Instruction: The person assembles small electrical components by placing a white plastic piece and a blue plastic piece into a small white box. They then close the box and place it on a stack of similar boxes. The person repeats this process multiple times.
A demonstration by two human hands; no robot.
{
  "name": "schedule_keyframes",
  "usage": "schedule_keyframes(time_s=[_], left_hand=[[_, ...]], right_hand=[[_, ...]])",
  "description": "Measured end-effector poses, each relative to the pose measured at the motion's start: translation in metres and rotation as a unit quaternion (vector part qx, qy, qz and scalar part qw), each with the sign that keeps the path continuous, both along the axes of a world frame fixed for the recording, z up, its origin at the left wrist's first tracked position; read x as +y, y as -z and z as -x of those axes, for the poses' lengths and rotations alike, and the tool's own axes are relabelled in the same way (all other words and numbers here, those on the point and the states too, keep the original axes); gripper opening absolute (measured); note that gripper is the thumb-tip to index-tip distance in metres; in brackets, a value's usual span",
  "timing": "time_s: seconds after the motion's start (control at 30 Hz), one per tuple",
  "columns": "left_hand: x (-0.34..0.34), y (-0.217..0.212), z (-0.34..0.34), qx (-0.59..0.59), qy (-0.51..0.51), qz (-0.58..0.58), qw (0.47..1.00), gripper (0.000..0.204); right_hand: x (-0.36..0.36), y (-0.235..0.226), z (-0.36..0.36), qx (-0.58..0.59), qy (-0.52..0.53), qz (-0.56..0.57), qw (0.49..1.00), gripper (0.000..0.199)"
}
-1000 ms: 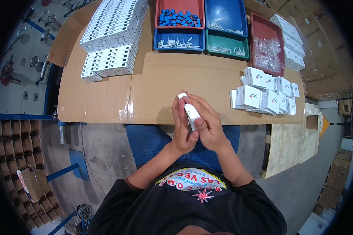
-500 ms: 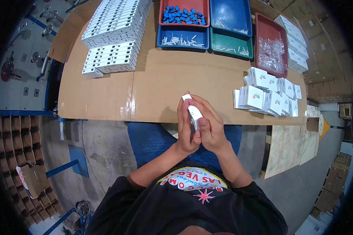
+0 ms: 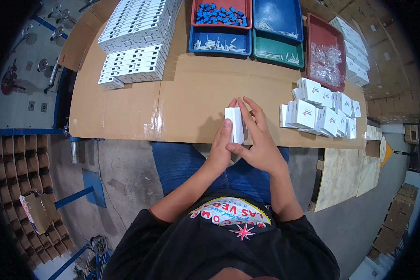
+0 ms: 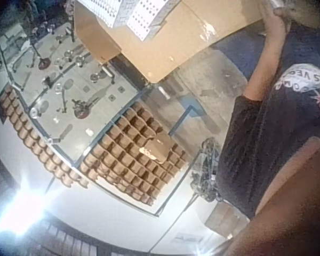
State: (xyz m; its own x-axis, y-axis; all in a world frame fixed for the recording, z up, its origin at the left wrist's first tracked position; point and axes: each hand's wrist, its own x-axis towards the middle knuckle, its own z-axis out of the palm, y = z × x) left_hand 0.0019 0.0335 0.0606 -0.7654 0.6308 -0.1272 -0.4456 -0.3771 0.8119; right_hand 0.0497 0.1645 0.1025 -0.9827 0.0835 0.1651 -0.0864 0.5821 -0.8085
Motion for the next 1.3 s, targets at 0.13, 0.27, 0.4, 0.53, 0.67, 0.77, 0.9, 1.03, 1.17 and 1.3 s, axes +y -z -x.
schedule_keyframes(time_s=[0.13, 0.27, 0.4, 0.53, 0.67, 0.77, 0.9, 1.03, 1.17, 1.3], left_hand=[[-0.008, -0.02, 0.005, -0.134, 0.034, 0.025, 0.99, 0.071], [-0.016, -0.016, 0.008, -0.2, 0.073, 0.014, 0.977, 0.074], [-0.015, -0.015, 0.005, -0.064, 0.083, 0.046, 0.993, 0.074], [-0.02, 0.003, 0.01, -0.062, 0.085, 0.107, 0.989, 0.074], [-0.021, -0.008, 0.021, -0.19, 0.0, 0.075, 0.979, 0.074], [-0.03, -0.011, 0.03, -0.246, 0.075, -0.001, 0.966, 0.072], [-0.035, 0.0, 0.04, -0.339, 0.217, -0.129, 0.906, 0.068], [-0.035, -0.005, 0.038, -0.361, 0.168, -0.025, 0.917, 0.068], [-0.039, -0.003, 0.041, -0.315, 0.197, -0.043, 0.927, 0.081], [-0.046, 0.004, 0.035, -0.31, 0.202, -0.091, 0.924, 0.088]], right_hand=[[0.012, -0.007, 0.001, 0.057, -0.025, -0.092, 0.994, 0.091], [0.024, 0.002, 0.001, 0.059, -0.056, -0.025, 0.996, 0.082], [0.024, 0.004, -0.001, 0.006, 0.009, 0.085, 0.996, 0.07], [0.027, 0.004, -0.002, -0.079, 0.0, 0.126, 0.989, 0.073], [0.032, -0.01, -0.002, -0.059, -0.048, 0.051, 0.996, 0.084], [0.035, -0.01, -0.002, -0.006, -0.101, 0.029, 0.994, 0.091], [0.034, -0.015, 0.0, 0.005, -0.161, 0.021, 0.987, 0.094], [0.031, -0.017, 0.006, 0.007, -0.204, 0.025, 0.979, 0.095], [0.025, -0.016, 0.008, 0.021, -0.174, 0.034, 0.984, 0.091], [0.026, -0.011, 0.009, 0.079, -0.095, -0.033, 0.992, 0.081]])
